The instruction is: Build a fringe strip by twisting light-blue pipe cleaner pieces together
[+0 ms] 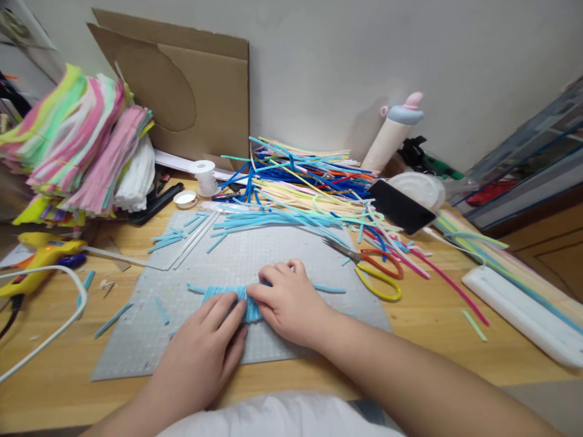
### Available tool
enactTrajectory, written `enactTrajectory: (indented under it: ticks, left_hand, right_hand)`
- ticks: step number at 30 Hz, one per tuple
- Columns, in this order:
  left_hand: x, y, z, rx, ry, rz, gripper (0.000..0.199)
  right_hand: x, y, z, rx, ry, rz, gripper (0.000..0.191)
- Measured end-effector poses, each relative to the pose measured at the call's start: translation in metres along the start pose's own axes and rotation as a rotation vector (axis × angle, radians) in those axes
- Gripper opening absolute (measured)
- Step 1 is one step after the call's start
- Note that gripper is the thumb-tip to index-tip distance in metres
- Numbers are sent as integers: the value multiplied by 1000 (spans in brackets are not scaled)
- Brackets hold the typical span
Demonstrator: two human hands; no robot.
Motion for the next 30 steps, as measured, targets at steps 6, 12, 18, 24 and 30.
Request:
enactTrajectory:
  ticks: [6,12,18,24,30]
  left_hand:
    - [2,-1,1,14,-38,-20,35]
    - [1,-2,2,25,-102,-12,40]
    - [0,0,1,39,-83,1,40]
    - [1,0,0,36,-19,-12,38]
    - [5,-2,5,-29,-39,-20,36]
  right_hand:
    - [-1,-3,5,-23,-79,-19,20]
    - [-2,-3,4,-16,-107,-27,23]
    - [-3,-3,-1,18,-6,-10,22]
    - [0,0,-3,-5,42,52,22]
    - [-2,4,-2,-52,10,86,24]
Point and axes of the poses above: each hand's wrist, its own y-axis away from the middle knuckle, its own x-axis out of the back of the hand, z = x × y, the point moved 10 cm from there along -y, towards the middle knuckle, and after that the axes turned 11 degrees about -x, right-handed, at the moved point
